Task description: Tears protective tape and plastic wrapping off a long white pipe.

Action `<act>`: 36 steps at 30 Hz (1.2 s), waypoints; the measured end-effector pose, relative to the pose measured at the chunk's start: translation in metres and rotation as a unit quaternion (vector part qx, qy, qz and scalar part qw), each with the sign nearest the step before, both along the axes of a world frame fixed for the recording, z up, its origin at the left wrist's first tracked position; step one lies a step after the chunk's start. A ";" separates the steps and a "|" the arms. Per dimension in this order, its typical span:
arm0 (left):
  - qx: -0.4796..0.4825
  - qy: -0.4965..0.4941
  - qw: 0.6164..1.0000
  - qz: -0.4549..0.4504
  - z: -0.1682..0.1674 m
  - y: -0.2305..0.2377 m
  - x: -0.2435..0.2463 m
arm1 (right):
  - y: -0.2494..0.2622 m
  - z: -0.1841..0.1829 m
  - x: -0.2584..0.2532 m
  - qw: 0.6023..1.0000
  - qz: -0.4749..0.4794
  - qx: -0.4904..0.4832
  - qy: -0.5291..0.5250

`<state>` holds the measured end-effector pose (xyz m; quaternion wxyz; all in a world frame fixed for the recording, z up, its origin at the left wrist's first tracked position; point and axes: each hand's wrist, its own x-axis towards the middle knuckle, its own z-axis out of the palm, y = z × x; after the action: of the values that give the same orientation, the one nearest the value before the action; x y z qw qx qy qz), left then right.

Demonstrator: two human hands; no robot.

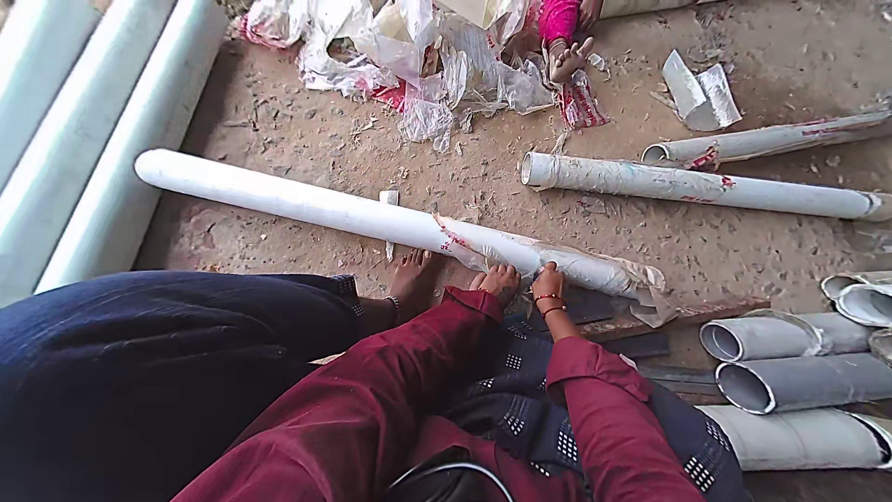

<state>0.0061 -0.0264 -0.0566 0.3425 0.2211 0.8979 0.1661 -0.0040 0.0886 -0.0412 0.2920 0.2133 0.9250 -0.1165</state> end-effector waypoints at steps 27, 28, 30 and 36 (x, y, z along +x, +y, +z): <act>-0.131 -0.053 0.989 0.028 0.025 -0.032 0.011 | 0.027 0.014 -0.026 0.988 0.120 -0.096 0.014; -0.125 -0.054 0.990 0.042 0.029 -0.033 0.007 | 0.032 0.015 -0.026 0.986 0.106 -0.120 0.036; -0.125 -0.053 0.989 0.062 0.043 -0.035 -0.005 | 0.042 0.025 -0.025 0.983 0.064 -0.152 0.082; -0.105 -0.020 0.990 0.090 0.057 -0.047 -0.067 | 0.065 0.062 -0.025 0.976 -0.032 -0.168 0.132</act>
<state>-0.0609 -0.0736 0.0003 0.3656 0.0988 0.9195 0.1053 -0.0291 0.1537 0.0207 0.1949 0.1734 0.9152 -0.3072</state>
